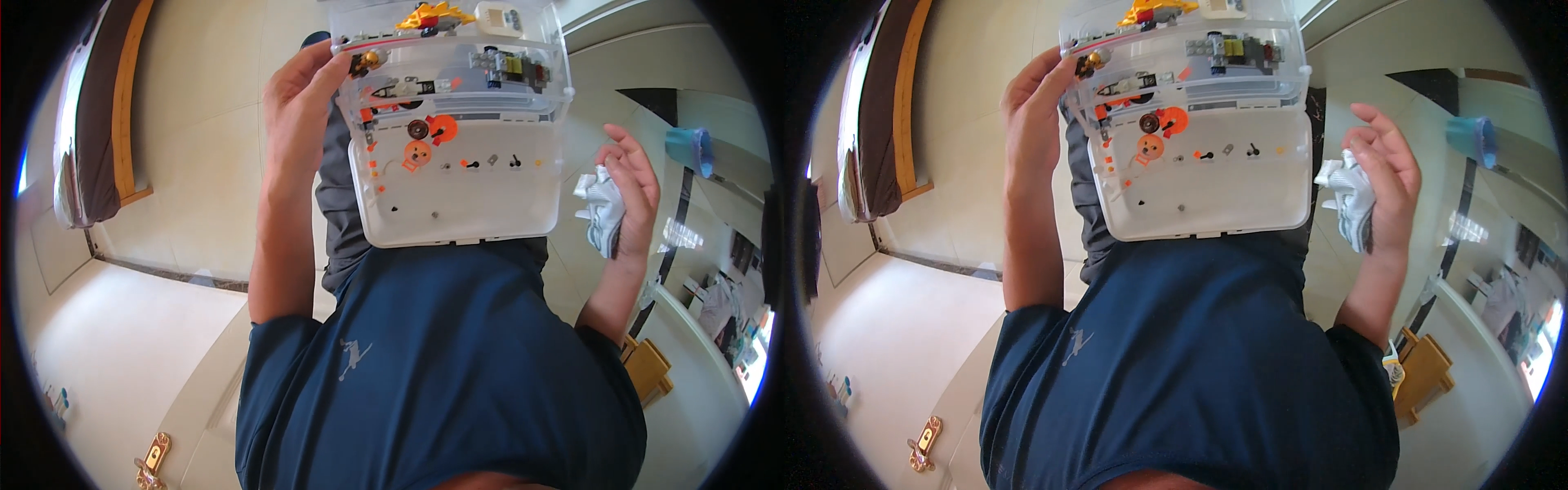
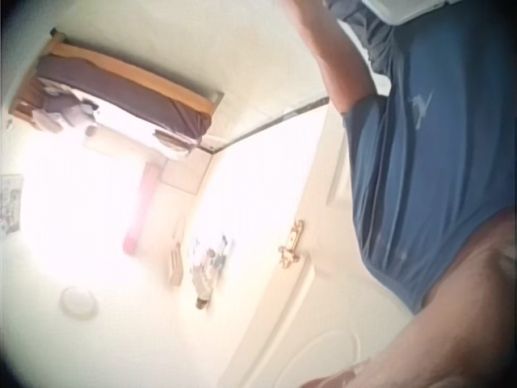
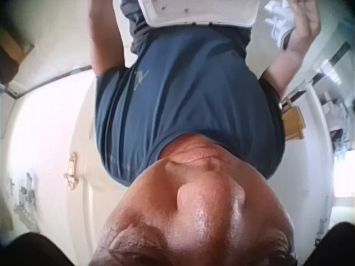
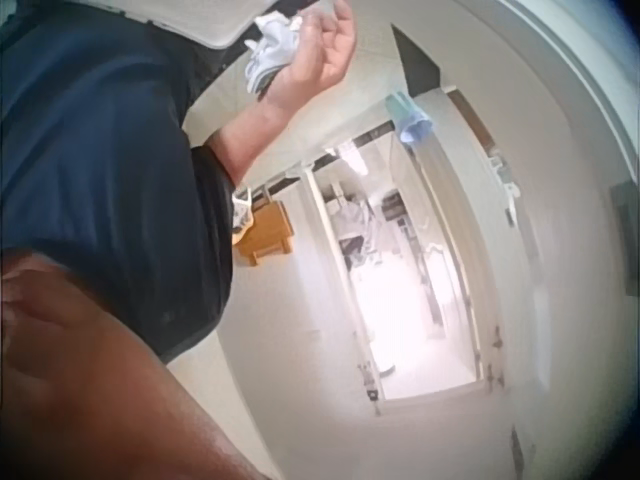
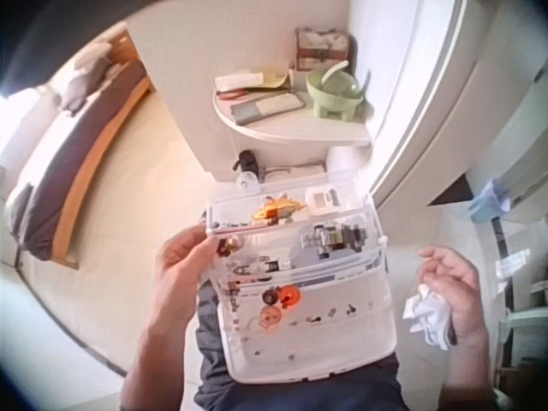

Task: The person cleans small plastic toy parts with a cloth and places them into a plastic organizer box.

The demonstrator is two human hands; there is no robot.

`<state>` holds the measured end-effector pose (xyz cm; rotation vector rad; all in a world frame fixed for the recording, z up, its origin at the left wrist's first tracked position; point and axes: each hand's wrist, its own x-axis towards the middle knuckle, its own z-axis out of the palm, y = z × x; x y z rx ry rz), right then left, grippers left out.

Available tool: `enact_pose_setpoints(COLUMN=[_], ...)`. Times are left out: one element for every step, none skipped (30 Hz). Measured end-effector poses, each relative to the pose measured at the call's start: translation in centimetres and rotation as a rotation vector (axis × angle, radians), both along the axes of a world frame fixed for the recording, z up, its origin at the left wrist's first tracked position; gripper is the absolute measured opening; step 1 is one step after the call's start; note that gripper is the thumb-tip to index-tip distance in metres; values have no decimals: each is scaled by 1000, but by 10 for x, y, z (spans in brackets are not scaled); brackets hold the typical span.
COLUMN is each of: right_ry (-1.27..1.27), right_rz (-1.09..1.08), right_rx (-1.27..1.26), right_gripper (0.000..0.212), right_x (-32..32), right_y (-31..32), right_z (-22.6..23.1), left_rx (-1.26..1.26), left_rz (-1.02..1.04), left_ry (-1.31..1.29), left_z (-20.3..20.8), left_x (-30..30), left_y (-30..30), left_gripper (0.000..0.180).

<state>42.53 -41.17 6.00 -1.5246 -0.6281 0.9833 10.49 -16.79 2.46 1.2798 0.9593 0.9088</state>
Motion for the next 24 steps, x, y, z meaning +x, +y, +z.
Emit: enact_pose_setpoints(right_ry=[13,6,-5,-16,-24,-27,-72,-118,-120,-135,-150,-152,-72,9,7,-10,-27,-25,-59,-93,-91,-149,-207,-205], right_rz=[12,10,7,4,43,43,45,46,48,44,40,43,72,102,104,99,94,101,100,99,101,60,18,19], right_rx=[27,33,12,-9,-6,2,-10,-21,-12,3,18,26,26,25,28,47,66,67,26,-14,-13,-24,-34,-37], right_gripper=[47,47,47,47,48,48,50,53,53,53,53,53,51,49,49,46,44,44,40,38,38,35,33,33], right_x=[1,0,-5,-7,-5,-4,-3,-3,-3,-3,-3,-3,-3,-4,-7,-10,-12,-12,-10,-9,-9,-10,-10,-11], right_y=[1,3,6,9,10,13,17,21,28,36,44,53,61,68,73,77,79,79,78,76,75,73,72,70], right_z=[-5,-8,-10,-12,-14,-15,-16,-17,-15,-13,-11,-10,-8,-7,-9,-13,-16,-16,-15,-15,-18,-23,-25,-25], left_rx=[-17,-10,-1,9,15,1,-14,-6,-37,-68,-84,-76,-91,-107,-105,-103,-102,-101,-101,-86,-70,-69,6,79], left_rz=[-6,-9,-19,-29,-31,-28,-25,-25,-25,-25,-33,-30,-13,3,-30,-28,-30,-25,-18,21,55,57,79,99], left_ry=[-10,-16,-8,2,-3,2,6,4,-6,-17,-5,-6,-39,-72,-68,-70,-90,-106,-104,-107,-111,-109,-29,52], left_z=[2,3,2,2,3,5,7,6,5,4,0,0,1,2,2,2,1,0,0,-2,-3,-5,-9,-11], left_x=[-1,-1,-2,-3,-2,-2,-2,-1,-2,-3,-5,-3,0,0,-1,0,2,3,4,6,8,8,7,7], left_y=[-1,0,1,1,0,-2,-2,-1,0,0,1,1,-2,-3,-3,-4,-5,-7,-9,-11,-11,-11,-11,-12], left_gripper=[33,33,33,34,34,34,34,34,34,34,39,39,43,46,51,51,49,48,48,46,45,45,44,43])
